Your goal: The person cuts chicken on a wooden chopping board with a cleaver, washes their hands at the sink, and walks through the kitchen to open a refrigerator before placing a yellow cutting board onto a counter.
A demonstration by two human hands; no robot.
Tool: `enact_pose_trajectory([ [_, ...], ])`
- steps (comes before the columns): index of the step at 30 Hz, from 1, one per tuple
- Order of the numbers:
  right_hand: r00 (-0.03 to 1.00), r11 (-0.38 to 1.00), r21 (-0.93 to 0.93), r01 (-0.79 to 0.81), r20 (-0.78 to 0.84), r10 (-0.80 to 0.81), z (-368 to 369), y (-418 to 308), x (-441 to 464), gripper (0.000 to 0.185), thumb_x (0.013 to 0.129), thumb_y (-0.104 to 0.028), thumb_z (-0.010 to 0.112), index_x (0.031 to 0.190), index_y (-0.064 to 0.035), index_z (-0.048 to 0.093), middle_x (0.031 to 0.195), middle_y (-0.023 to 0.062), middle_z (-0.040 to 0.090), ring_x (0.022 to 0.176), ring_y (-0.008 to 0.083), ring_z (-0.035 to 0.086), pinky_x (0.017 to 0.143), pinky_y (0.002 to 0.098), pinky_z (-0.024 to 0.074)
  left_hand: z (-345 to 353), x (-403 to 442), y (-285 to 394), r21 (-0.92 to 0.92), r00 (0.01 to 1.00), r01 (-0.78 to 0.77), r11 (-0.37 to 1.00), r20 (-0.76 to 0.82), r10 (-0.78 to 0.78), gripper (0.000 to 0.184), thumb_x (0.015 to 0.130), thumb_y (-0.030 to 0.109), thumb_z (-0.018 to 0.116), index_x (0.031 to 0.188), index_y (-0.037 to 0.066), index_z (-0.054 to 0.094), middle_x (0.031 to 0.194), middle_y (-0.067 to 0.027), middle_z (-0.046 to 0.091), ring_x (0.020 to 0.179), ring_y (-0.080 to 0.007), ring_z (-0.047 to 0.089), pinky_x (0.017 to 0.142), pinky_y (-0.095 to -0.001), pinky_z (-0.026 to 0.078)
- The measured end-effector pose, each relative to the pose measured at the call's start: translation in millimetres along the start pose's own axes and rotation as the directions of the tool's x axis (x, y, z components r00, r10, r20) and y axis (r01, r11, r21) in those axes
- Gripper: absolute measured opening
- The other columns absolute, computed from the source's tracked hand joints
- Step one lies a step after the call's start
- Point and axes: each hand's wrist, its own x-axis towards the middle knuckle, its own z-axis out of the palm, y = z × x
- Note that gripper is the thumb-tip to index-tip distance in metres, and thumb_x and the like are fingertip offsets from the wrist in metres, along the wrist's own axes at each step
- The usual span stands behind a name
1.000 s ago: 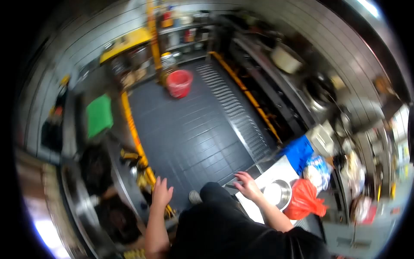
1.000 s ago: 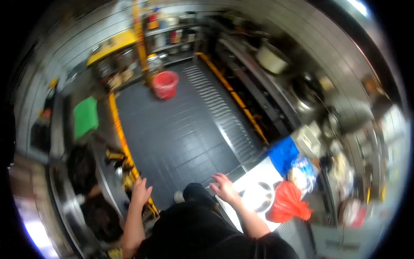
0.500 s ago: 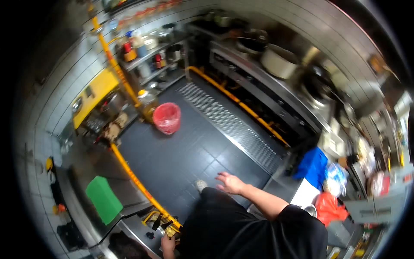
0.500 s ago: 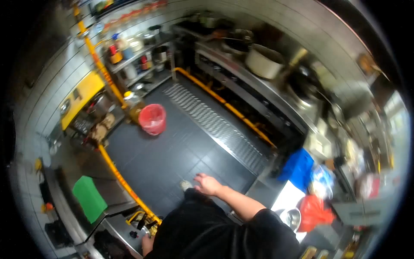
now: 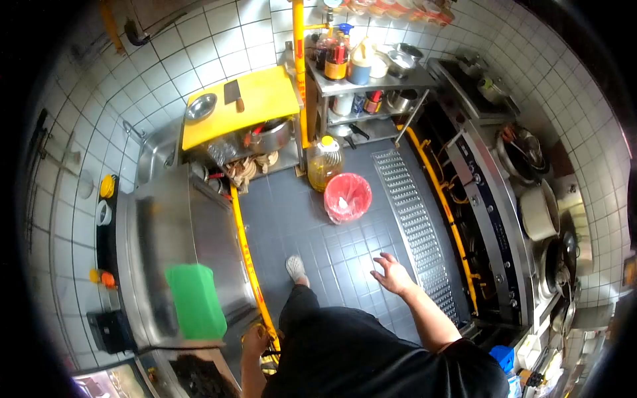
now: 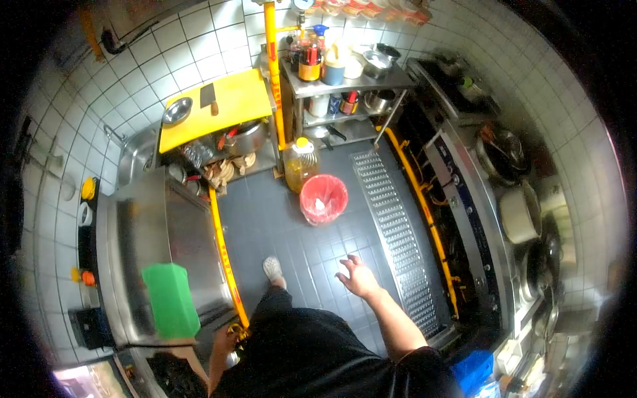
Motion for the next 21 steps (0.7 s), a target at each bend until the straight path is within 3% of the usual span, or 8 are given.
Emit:
enact_pose_trajectory([
  [3,0.994,0.994,0.013,-0.104,0.046,0.104,2.8,-23.0,63.8,0.059,0.088,-0.036,0.071,0.133,-0.0015,0.055,0.139,0.0248,0.052,0.123,0.0416,0.055,0.103,0.0439,0.0473,-51.2,69.3,7.1,0.006,0.996,0.061,0.998,0.057,-0.061,0.050,0.085,0.032,0.071,0.122,0.001,0.062,0.112,-0.0259,0.066,0.108,-0.0448,0.061,0.095,-0.0496,0.049],
  [4,0.988,0.989,0.026,-0.144,0.057,0.142,3.1,-31.2,81.1,0.062,0.088,-0.037,0.071,0.134,0.0001,0.054,0.139,0.0255,0.052,0.124,0.0419,0.055,0.104,0.0438,0.0469,-65.8,97.7,2.9,0.137,0.996,-0.007,0.991,0.091,-0.006,0.049,0.087,0.033,0.068,0.123,0.000,0.061,0.115,-0.0274,0.065,0.110,-0.0454,0.060,0.095,-0.0502,0.049],
  [9,0.993,0.992,0.079,-0.094,-0.060,0.099,-0.4,-36.4,211.5,0.071,0.088,-0.041,0.070,0.139,0.0019,0.048,0.132,0.0296,0.056,0.121,0.0438,0.056,0.103,0.0464,0.0469,-166.4,208.9,49.7,0.093,0.991,-0.128,0.987,-0.033,0.131,0.053,0.088,0.031,0.065,0.129,-0.001,0.058,0.125,-0.0287,0.061,0.117,-0.0439,0.058,0.101,-0.0483,0.046],
  [12,0.981,0.935,0.348,-0.062,-0.153,0.122,-44.4,-68.7,311.4,0.053,0.099,-0.038,0.057,0.132,0.0021,0.056,0.126,0.0290,0.061,0.121,0.0409,0.058,0.101,0.0458,0.0463,-217.3,257.4,79.9,0.089,0.974,-0.166,0.982,-0.141,0.177,0.054,0.087,0.029,0.065,0.130,-0.002,0.057,0.123,-0.0275,0.061,0.114,-0.0438,0.058,0.100,-0.0470,0.046],
  [15,0.974,0.790,0.603,-0.110,-0.092,0.206,-62.4,-67.6,424.7,0.054,0.103,-0.045,0.046,0.132,-0.0009,0.058,0.130,0.0248,0.061,0.126,0.0362,0.056,0.105,0.0407,0.0431,-232.0,287.4,81.5,-0.070,0.991,-0.033,0.997,-0.129,0.024,0.052,0.088,0.029,0.066,0.128,-0.003,0.058,0.123,-0.0277,0.062,0.114,-0.0435,0.059,0.100,-0.0469,0.046],
  [17,0.980,0.681,0.723,-0.112,-0.036,0.198,-72.2,-64.8,505.2,0.068,0.101,-0.054,0.049,0.141,0.0009,0.051,0.143,0.0187,0.053,0.131,0.0254,0.050,0.109,0.0339,0.0392,-229.1,307.4,63.4,0.078,0.980,0.167,0.983,0.094,-0.174,0.051,0.089,0.029,0.066,0.127,-0.004,0.059,0.125,-0.0286,0.060,0.117,-0.0433,0.058,0.101,-0.0471,0.045],
  [19,0.972,0.592,0.799,-0.103,-0.046,0.232,-62.1,-56.0,593.2,0.066,0.101,-0.051,0.048,0.142,0.0010,0.050,0.147,0.0180,0.050,0.137,0.0250,0.045,0.113,0.0338,0.0330,-216.1,287.9,76.4,0.133,0.995,0.102,0.986,-0.022,-0.100,0.051,0.090,0.031,0.066,0.126,-0.004,0.059,0.123,-0.0299,0.061,0.115,-0.0441,0.059,0.101,-0.0476,0.046],
  [21,0.983,0.744,0.668,0.012,-0.144,0.114,-37.4,-32.3,683.5,0.062,0.102,-0.048,0.045,0.140,-0.0007,0.052,0.149,0.0180,0.048,0.141,0.0311,0.038,0.116,0.0353,0.0297,-197.3,273.4,80.5,0.340,0.992,0.124,0.932,-0.038,-0.118,0.053,0.090,0.033,0.066,0.125,-0.005,0.059,0.117,-0.0302,0.064,0.112,-0.0451,0.061,0.100,-0.0481,0.046],
])
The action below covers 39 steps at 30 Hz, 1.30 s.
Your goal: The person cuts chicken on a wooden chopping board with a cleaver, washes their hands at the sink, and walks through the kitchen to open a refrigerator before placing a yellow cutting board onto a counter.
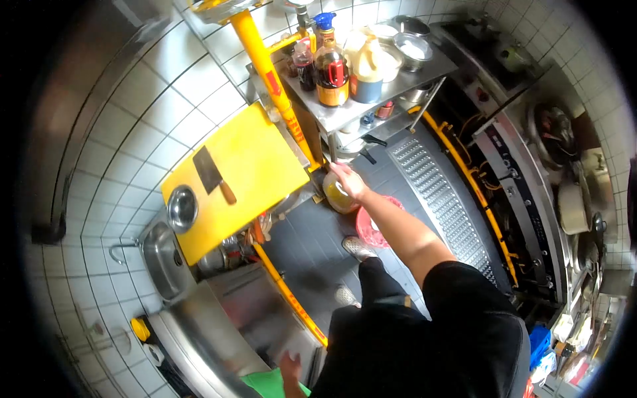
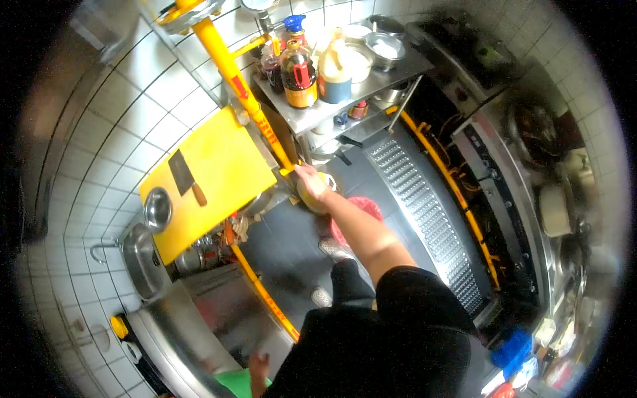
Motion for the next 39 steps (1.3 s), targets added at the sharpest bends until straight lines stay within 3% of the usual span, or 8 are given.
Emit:
enact_pose_trajectory([
  [3,0.999,0.984,0.170,-0.045,-0.003,0.046,26.8,4.2,94.5,0.059,0.103,-0.047,0.041,0.139,-0.0019,0.054,0.149,0.0201,0.047,0.145,0.0359,0.031,0.120,0.0364,0.0227,44.7,-16.9,-2.8,-0.200,0.942,0.173,0.964,0.320,-0.102,0.050,0.090,0.033,0.065,0.121,-0.005,0.059,0.107,-0.0274,0.067,0.108,-0.0427,0.063,0.096,-0.0471,0.048],
  [8,0.991,0.938,-0.321,0.132,0.030,-0.129,50.4,41.9,205.7,0.054,0.104,-0.042,0.039,0.142,-0.0046,0.050,0.147,0.0186,0.049,0.137,0.0417,0.041,0.115,0.0376,0.0313,62.1,-30.1,70.1,-0.327,0.891,0.268,0.906,0.442,-0.104,0.037,0.093,0.028,0.061,0.111,-0.004,0.059,0.100,-0.0229,0.067,0.101,-0.0378,0.063,0.091,-0.0456,0.048],
  [12,0.955,0.955,0.158,-0.249,-0.122,0.270,53.0,14.0,236.2,0.063,0.099,-0.049,0.048,0.147,-0.0078,0.045,0.149,0.0200,0.046,0.139,0.0360,0.042,0.114,0.0356,0.0329,76.4,-21.2,104.1,-0.377,0.870,0.297,0.877,0.485,-0.087,0.028,0.094,0.025,0.058,0.102,-0.002,0.059,0.095,-0.0192,0.066,0.096,-0.0340,0.063,0.088,-0.0444,0.048],
  [17,0.964,0.977,0.133,-0.170,-0.182,0.192,63.1,21.0,265.6,0.060,0.102,-0.043,0.044,0.146,-0.0019,0.044,0.150,0.0255,0.043,0.141,0.0375,0.039,0.116,0.0372,0.0300,82.3,-23.0,97.5,-0.396,0.871,0.267,0.878,0.488,-0.045,0.023,0.097,0.021,0.054,0.091,-0.001,0.060,0.088,-0.0147,0.066,0.089,-0.0291,0.063,0.083,-0.0429,0.048],
  [20,0.996,0.962,-0.268,-0.052,-0.085,0.031,71.0,23.7,260.1,0.056,0.102,-0.039,0.039,0.140,0.0001,0.049,0.145,0.0257,0.048,0.138,0.0407,0.040,0.116,0.0406,0.0306,80.2,-24.8,70.4,-0.259,0.917,-0.042,0.965,0.372,0.140,0.024,0.098,0.018,0.051,0.085,0.000,0.060,0.083,-0.0120,0.066,0.085,-0.0262,0.063,0.080,-0.0420,0.048],
  [21,0.992,0.974,-0.225,-0.017,-0.125,-0.011,87.1,51.1,257.7,0.049,0.103,-0.034,0.040,0.135,0.0010,0.054,0.144,0.0269,0.047,0.137,0.0420,0.040,0.116,0.0419,0.0306,79.1,-11.8,67.8,-0.514,0.754,0.246,0.822,0.634,0.170,0.020,0.097,0.015,0.051,0.084,0.003,0.060,0.080,-0.0091,0.063,0.081,-0.0258,0.060,0.079,-0.0408,0.047],
  [24,0.991,0.988,-0.137,-0.077,-0.118,0.060,69.6,45.6,220.8,0.048,0.104,-0.030,0.043,0.136,0.0040,0.053,0.149,0.0277,0.040,0.137,0.0419,0.039,0.116,0.0411,0.0310,78.5,-25.3,95.7,-0.420,0.807,0.362,0.832,0.588,-0.055,0.019,0.096,0.018,0.053,0.089,0.002,0.061,0.087,-0.0117,0.063,0.087,-0.0283,0.060,0.082,-0.0416,0.047],
  [39,0.995,0.992,-0.111,0.066,-0.062,-0.073,19.0,-38.7,-27.2,0.049,0.104,-0.025,0.044,0.138,0.0115,0.047,0.146,0.0335,0.040,0.137,0.0455,0.038,0.116,0.0459,0.0288,-119.2,53.5,260.1,-0.444,0.935,0.292,0.847,0.319,-0.155,0.041,0.093,0.030,0.064,0.115,-0.004,0.062,0.121,-0.0244,0.063,0.112,-0.0411,0.060,0.096,-0.0457,0.049],
])
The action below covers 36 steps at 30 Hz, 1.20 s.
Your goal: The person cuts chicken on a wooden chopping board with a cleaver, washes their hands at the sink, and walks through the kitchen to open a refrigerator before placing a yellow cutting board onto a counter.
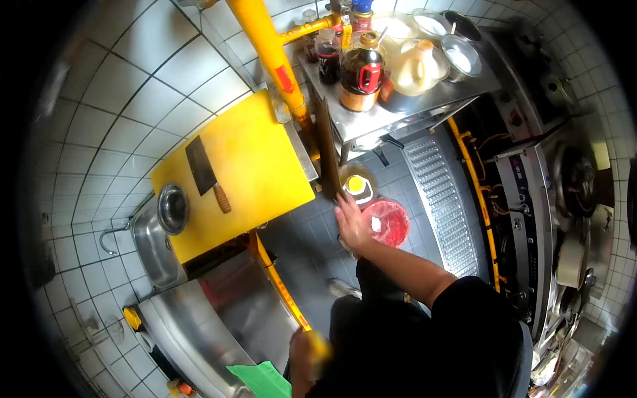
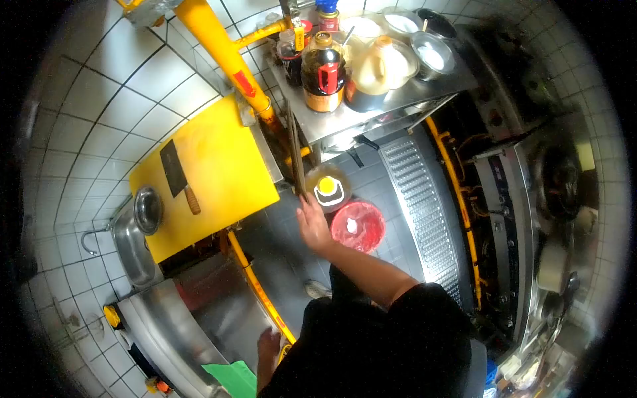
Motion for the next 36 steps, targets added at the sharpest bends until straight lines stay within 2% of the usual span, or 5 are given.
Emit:
enact_pose_trajectory([
  [3,0.997,0.997,-0.040,0.069,0.018,-0.068,-13.1,-12.3,-57.0,0.048,0.104,-0.022,0.045,0.138,0.0116,0.046,0.144,0.0356,0.040,0.136,0.0474,0.039,0.116,0.0466,0.0290,10.5,59.8,-37.3,0.304,0.859,-0.397,0.866,-0.209,0.467,0.047,0.093,0.028,0.065,0.131,0.000,0.059,0.124,-0.0247,0.062,0.112,-0.0415,0.061,0.096,-0.0470,0.049],
  [13,0.955,0.948,-0.187,0.258,0.194,-0.222,-78.3,-69.0,-250.6,0.044,0.102,-0.014,0.047,0.141,0.0061,0.046,0.148,0.0330,0.039,0.137,0.0474,0.039,0.115,0.0471,0.0318,-9.9,26.2,105.0,-0.102,0.464,-0.859,0.502,-0.569,0.679,0.058,0.088,0.013,0.074,0.138,-0.001,0.050,0.139,-0.0211,0.052,0.118,-0.0332,0.060,0.086,-0.0343,0.058],
  [21,0.874,0.906,-0.222,0.359,0.421,-0.243,-99.3,-75.7,-352.8,0.043,0.098,-0.008,0.050,0.140,0.0021,0.049,0.141,0.0279,0.049,0.133,0.0433,0.046,0.113,0.0443,0.0370,-5.2,69.9,15.6,-0.423,0.772,-0.636,0.645,-0.357,0.526,0.082,0.085,0.004,0.073,0.155,0.011,0.031,0.154,-0.0270,0.037,0.143,-0.0302,0.038,0.111,-0.0394,0.038],
  [28,0.737,0.924,-0.037,0.379,0.616,-0.278,-112.3,-70.2,-374.8,0.043,0.099,-0.011,0.050,0.141,-0.0011,0.050,0.143,0.0260,0.048,0.133,0.0407,0.046,0.114,0.0428,0.0360,4.4,50.5,-65.3,-0.674,0.747,-0.625,0.394,-0.369,0.553,0.090,0.081,-0.003,0.072,0.158,0.013,0.026,0.160,-0.0135,0.031,0.147,-0.0278,0.030,0.118,-0.0404,0.029],
  [36,0.728,0.962,0.066,0.266,0.640,-0.245,-118.2,-24.2,-371.5,0.044,0.100,-0.010,0.050,0.143,-0.0016,0.049,0.154,0.0224,0.036,0.142,0.0386,0.036,0.118,0.0431,0.0316,10.6,2.4,-128.9,-0.457,0.788,-0.611,0.647,-0.425,0.445,0.030,0.084,0.007,0.076,0.110,0.002,0.063,0.104,-0.0083,0.070,0.091,-0.0189,0.065,0.080,-0.0318,0.051],
])
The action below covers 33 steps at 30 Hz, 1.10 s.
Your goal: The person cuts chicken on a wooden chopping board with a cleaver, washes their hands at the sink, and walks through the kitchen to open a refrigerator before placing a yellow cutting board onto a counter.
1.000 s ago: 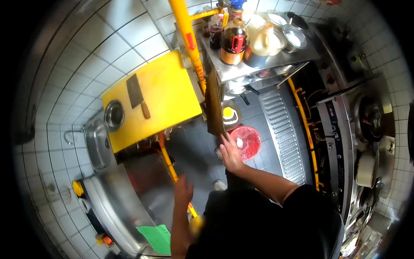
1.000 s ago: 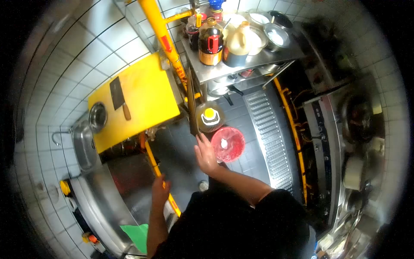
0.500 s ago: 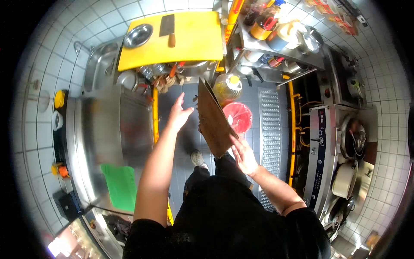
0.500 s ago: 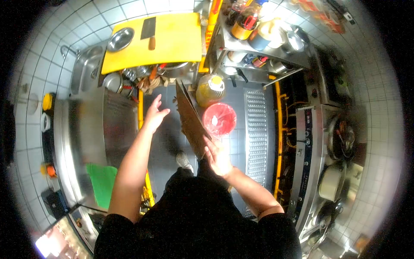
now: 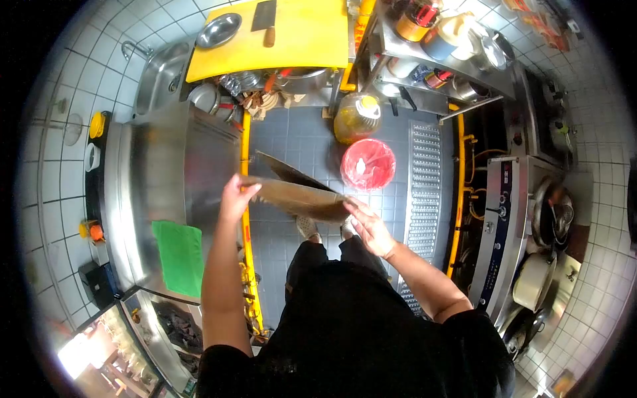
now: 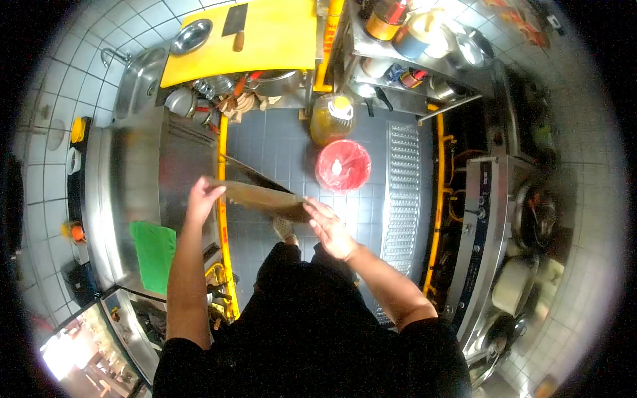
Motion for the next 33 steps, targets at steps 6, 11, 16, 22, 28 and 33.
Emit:
enact_pose_trajectory([
  [6,0.975,0.986,-0.105,-0.131,-0.193,0.109,-18.7,38.3,14.5,0.046,0.101,-0.014,0.052,0.146,-0.0082,0.048,0.165,0.0186,0.009,0.151,0.0387,0.019,0.121,0.0422,0.0238,11.8,-66.2,58.3,0.479,0.989,-0.148,0.865,0.054,0.139,0.022,0.085,0.014,0.075,0.099,-0.001,0.066,0.086,-0.0177,0.069,0.076,-0.0311,0.066,0.071,-0.0362,0.051],
  [11,0.936,0.931,-0.260,-0.257,-0.305,0.173,-52.7,70.9,-14.7,0.043,0.099,-0.012,0.053,0.142,-0.0059,0.052,0.164,0.0193,0.014,0.149,0.0388,0.024,0.120,0.0423,0.0299,27.1,-70.3,40.9,0.489,0.987,-0.095,0.867,-0.067,0.146,0.031,0.089,0.021,0.071,0.108,-0.003,0.067,0.095,-0.0252,0.068,0.087,-0.0415,0.066,0.077,-0.0410,0.053],
  [16,0.829,0.795,-0.316,-0.517,-0.415,0.374,-79.4,116.2,-72.6,0.043,0.097,-0.015,0.057,0.138,-0.0030,0.054,0.159,0.0282,0.020,0.147,0.0441,0.025,0.121,0.0447,0.0272,17.6,-55.7,46.4,0.732,0.975,0.064,0.678,-0.190,0.113,0.041,0.093,0.024,0.065,0.124,-0.004,0.062,0.105,-0.0285,0.067,0.098,-0.0439,0.065,0.085,-0.0479,0.052],
  [22,0.735,0.727,-0.236,-0.645,-0.454,0.504,-87.5,156.1,-124.6,0.045,0.097,-0.018,0.057,0.136,0.0031,0.053,0.156,0.0311,0.025,0.143,0.0464,0.031,0.119,0.0465,0.0310,19.5,-36.5,34.7,0.737,0.993,0.079,0.671,-0.120,0.015,0.038,0.095,0.023,0.062,0.130,0.009,0.062,0.104,-0.0275,0.067,0.099,-0.0444,0.064,0.087,-0.0497,0.051],
  [28,0.706,0.677,-0.252,-0.691,-0.434,0.559,-81.0,153.3,-139.6,0.045,0.097,-0.020,0.059,0.136,0.0013,0.054,0.156,0.0302,0.026,0.144,0.0452,0.031,0.119,0.0461,0.0299,45.1,1.2,32.8,0.770,0.995,0.077,0.633,-0.102,0.002,0.036,0.094,0.021,0.062,0.128,0.007,0.062,0.106,-0.0262,0.068,0.101,-0.0435,0.064,0.087,-0.0490,0.051],
  [33,0.691,0.682,-0.200,-0.704,-0.418,0.590,-86.4,149.0,-138.0,0.045,0.098,-0.022,0.058,0.137,0.0002,0.054,0.157,0.0283,0.026,0.144,0.0446,0.031,0.119,0.0469,0.0306,49.5,39.9,28.6,0.489,0.991,-0.062,0.870,-0.075,0.113,0.031,0.094,0.015,0.062,0.122,0.004,0.064,0.105,-0.0249,0.069,0.096,-0.0406,0.067,0.086,-0.0472,0.051],
])
